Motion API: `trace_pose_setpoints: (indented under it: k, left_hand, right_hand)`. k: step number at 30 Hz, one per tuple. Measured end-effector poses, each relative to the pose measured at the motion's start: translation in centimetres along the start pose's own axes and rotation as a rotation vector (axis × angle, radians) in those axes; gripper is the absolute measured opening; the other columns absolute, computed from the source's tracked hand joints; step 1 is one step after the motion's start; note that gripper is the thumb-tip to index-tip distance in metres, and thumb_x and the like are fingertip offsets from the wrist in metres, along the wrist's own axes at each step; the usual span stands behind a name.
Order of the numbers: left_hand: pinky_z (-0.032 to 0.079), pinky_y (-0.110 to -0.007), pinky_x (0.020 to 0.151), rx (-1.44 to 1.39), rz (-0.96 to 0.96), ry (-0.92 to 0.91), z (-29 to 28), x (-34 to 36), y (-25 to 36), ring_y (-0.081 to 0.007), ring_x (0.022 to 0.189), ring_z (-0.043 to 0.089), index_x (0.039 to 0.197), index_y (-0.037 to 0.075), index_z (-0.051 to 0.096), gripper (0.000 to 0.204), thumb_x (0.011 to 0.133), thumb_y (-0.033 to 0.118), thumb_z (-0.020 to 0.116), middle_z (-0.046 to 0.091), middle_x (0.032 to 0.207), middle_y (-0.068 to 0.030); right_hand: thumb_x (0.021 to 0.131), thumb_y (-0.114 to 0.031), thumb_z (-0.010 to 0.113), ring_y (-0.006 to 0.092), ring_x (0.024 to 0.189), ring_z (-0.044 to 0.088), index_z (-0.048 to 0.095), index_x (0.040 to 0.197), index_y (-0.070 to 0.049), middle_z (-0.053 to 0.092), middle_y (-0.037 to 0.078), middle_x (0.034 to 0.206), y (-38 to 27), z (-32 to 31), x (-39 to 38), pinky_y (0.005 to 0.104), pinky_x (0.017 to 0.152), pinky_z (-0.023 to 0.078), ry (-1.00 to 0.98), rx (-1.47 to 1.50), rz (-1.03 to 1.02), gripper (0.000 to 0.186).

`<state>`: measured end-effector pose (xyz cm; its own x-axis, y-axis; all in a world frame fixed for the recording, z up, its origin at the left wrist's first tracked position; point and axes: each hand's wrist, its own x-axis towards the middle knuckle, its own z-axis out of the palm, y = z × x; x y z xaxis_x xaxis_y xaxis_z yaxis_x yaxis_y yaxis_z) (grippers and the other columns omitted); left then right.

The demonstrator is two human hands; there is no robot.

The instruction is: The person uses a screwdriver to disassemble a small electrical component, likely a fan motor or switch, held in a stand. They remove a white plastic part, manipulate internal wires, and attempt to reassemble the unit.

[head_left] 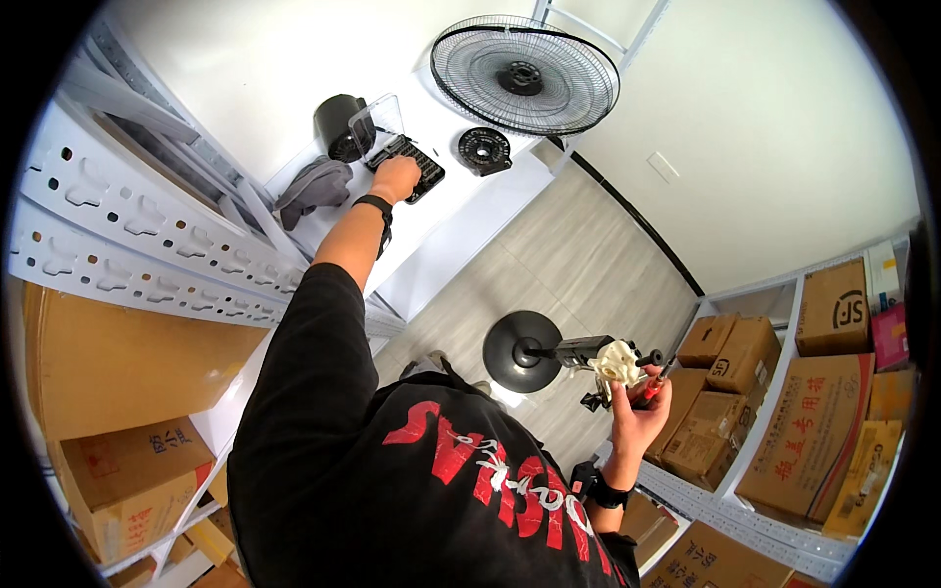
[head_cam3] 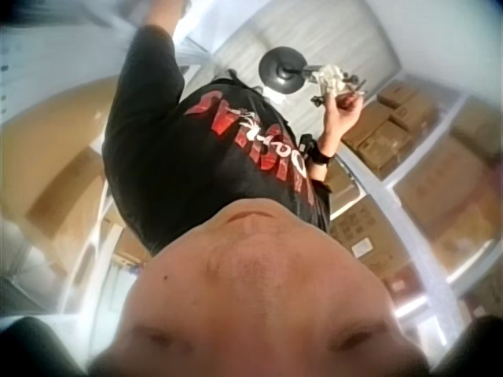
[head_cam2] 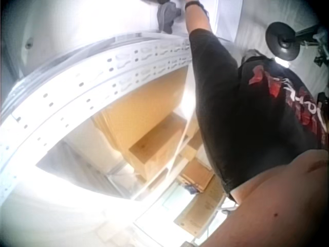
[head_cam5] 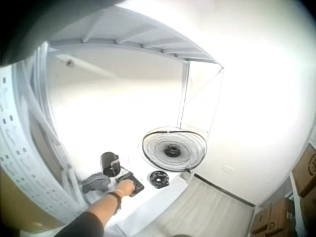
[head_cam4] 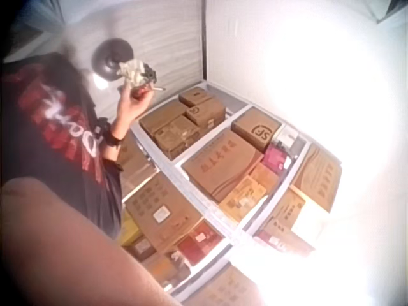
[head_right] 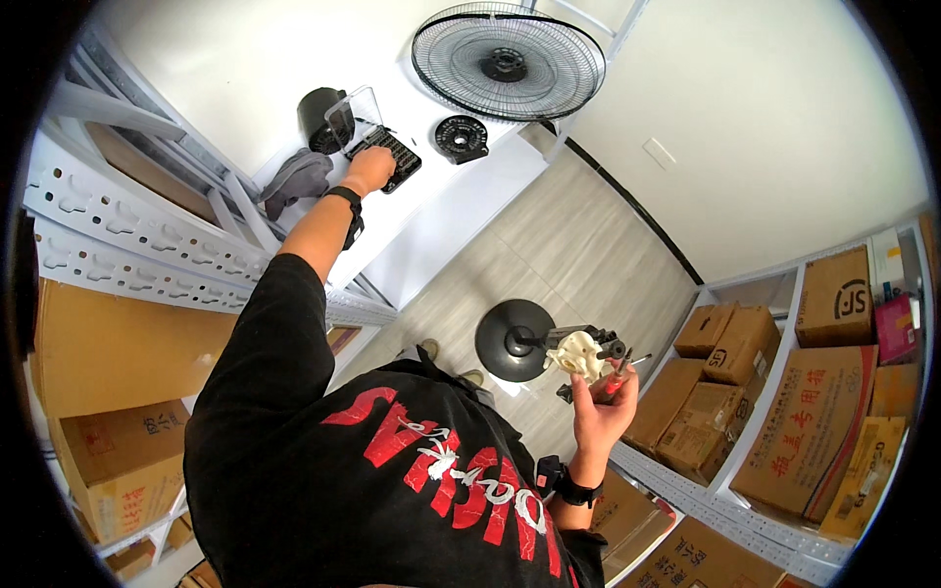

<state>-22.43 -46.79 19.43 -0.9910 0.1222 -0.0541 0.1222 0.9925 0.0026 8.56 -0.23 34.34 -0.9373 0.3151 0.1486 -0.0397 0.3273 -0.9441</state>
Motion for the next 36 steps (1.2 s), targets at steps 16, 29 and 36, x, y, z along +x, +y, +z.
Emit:
trace_pose_setpoints:
  k: [16, 29, 36]
  left_hand:
    - [0.048, -0.040, 0.091, -0.174, 0.135, -0.022, 0.8, 0.7, -1.7, -0.0300, 0.107, 0.056, 0.083, 0.016, 0.075, 0.006, 0.081, 0.013, 0.070, 0.060, 0.102, -0.0080]
    - [0.049, -0.020, 0.074, -1.384, 0.248, 0.327, -13.5, 0.3, 10.3, -0.0056, 0.079, 0.061, 0.097, -0.001, 0.067, 0.009, 0.089, 0.003, 0.066, 0.068, 0.088, -0.0003]
    - [0.050, -0.022, 0.079, -1.559, 0.669, -0.080, -17.1, -7.5, 22.4, -0.0091, 0.085, 0.061, 0.101, -0.001, 0.066, 0.013, 0.088, 0.000, 0.066, 0.068, 0.095, -0.0040]
  right_hand:
    - [0.075, 0.008, 0.076, 0.0008, 0.067, 0.043, 0.048, 0.094, -0.003, 0.051, 0.004, 0.118, -0.5, 0.9, -0.6, 0.0170, 0.056, 0.038, -0.041, 0.078, 0.079, 0.035]
    - [0.074, -0.001, 0.078, 0.0036, 0.074, 0.049, 0.050, 0.088, -0.002, 0.060, 0.005, 0.112, -2.9, 3.3, 0.5, 0.0210, 0.060, 0.042, -0.084, -0.007, -0.030, 0.031]
    - [0.074, -0.005, 0.079, 0.0026, 0.068, 0.042, 0.049, 0.085, -0.004, 0.059, 0.003, 0.105, -3.4, 4.1, -0.9, 0.0200, 0.056, 0.037, 0.048, 0.065, -0.109, 0.032]
